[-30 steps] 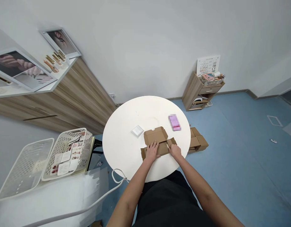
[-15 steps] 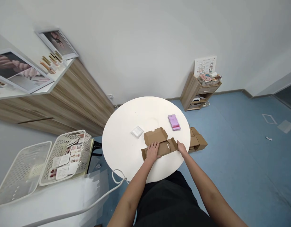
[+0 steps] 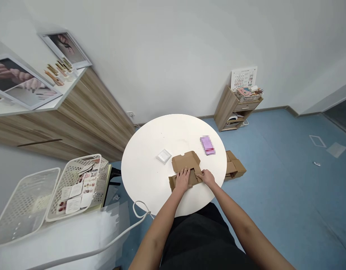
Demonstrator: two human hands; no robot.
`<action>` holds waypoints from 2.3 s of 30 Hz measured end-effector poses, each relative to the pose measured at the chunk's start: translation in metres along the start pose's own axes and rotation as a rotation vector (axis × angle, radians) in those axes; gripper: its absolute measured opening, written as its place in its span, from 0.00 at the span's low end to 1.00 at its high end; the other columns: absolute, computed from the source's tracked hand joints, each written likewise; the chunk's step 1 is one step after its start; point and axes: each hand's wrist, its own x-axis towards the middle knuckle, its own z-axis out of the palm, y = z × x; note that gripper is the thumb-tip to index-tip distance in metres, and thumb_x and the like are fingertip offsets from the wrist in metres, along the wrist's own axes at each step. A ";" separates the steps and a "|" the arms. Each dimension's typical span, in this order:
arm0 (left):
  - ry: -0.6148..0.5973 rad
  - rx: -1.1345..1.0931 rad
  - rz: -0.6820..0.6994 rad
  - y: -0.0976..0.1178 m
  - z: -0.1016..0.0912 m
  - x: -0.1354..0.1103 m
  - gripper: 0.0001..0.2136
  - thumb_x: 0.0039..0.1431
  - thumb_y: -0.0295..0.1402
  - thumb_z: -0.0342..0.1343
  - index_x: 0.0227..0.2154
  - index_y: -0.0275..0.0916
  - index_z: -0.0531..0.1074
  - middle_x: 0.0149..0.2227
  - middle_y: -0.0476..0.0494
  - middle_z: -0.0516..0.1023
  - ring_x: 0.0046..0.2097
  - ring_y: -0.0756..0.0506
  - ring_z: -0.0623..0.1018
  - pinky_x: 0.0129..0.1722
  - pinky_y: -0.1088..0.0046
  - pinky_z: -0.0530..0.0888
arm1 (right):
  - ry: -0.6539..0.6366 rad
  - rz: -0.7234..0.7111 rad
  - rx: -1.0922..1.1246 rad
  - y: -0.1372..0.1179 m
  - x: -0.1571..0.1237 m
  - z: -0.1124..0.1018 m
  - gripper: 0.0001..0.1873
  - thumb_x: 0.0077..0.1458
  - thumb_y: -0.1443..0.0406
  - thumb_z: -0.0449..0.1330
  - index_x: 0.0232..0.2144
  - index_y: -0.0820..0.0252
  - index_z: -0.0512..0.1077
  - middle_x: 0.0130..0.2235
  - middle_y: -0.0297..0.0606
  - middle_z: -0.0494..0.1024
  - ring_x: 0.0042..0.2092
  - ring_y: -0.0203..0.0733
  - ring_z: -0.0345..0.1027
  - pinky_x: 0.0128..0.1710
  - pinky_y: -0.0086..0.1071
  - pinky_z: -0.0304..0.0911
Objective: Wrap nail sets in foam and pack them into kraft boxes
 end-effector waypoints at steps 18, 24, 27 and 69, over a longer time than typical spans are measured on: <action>-0.030 -0.001 0.057 -0.008 0.004 0.006 0.52 0.43 0.38 0.69 0.67 0.44 0.43 0.70 0.33 0.48 0.69 0.33 0.52 0.65 0.51 0.53 | -0.004 0.010 -0.191 -0.012 -0.002 -0.004 0.11 0.59 0.60 0.55 0.42 0.58 0.67 0.44 0.43 0.75 0.44 0.46 0.71 0.37 0.33 0.60; -0.050 0.009 0.158 -0.019 -0.006 0.015 0.52 0.42 0.38 0.69 0.67 0.43 0.43 0.69 0.33 0.49 0.69 0.34 0.50 0.66 0.52 0.52 | 0.218 -0.386 -0.248 -0.022 -0.015 -0.009 0.24 0.55 0.59 0.59 0.53 0.61 0.64 0.55 0.50 0.68 0.55 0.53 0.61 0.52 0.40 0.59; -0.070 -0.001 0.239 -0.027 -0.011 0.020 0.52 0.43 0.38 0.68 0.67 0.45 0.43 0.69 0.34 0.50 0.69 0.35 0.52 0.66 0.53 0.52 | 0.080 -0.556 -0.345 -0.025 -0.013 -0.003 0.42 0.47 0.57 0.66 0.62 0.60 0.57 0.64 0.50 0.60 0.65 0.57 0.48 0.62 0.46 0.48; 0.070 -0.403 -0.439 -0.052 -0.009 -0.029 0.08 0.60 0.30 0.51 0.30 0.39 0.75 0.34 0.43 0.79 0.37 0.44 0.77 0.32 0.73 0.66 | -0.070 -0.334 -0.519 -0.030 -0.004 0.031 0.63 0.40 0.54 0.70 0.69 0.65 0.40 0.70 0.49 0.42 0.70 0.55 0.37 0.67 0.44 0.37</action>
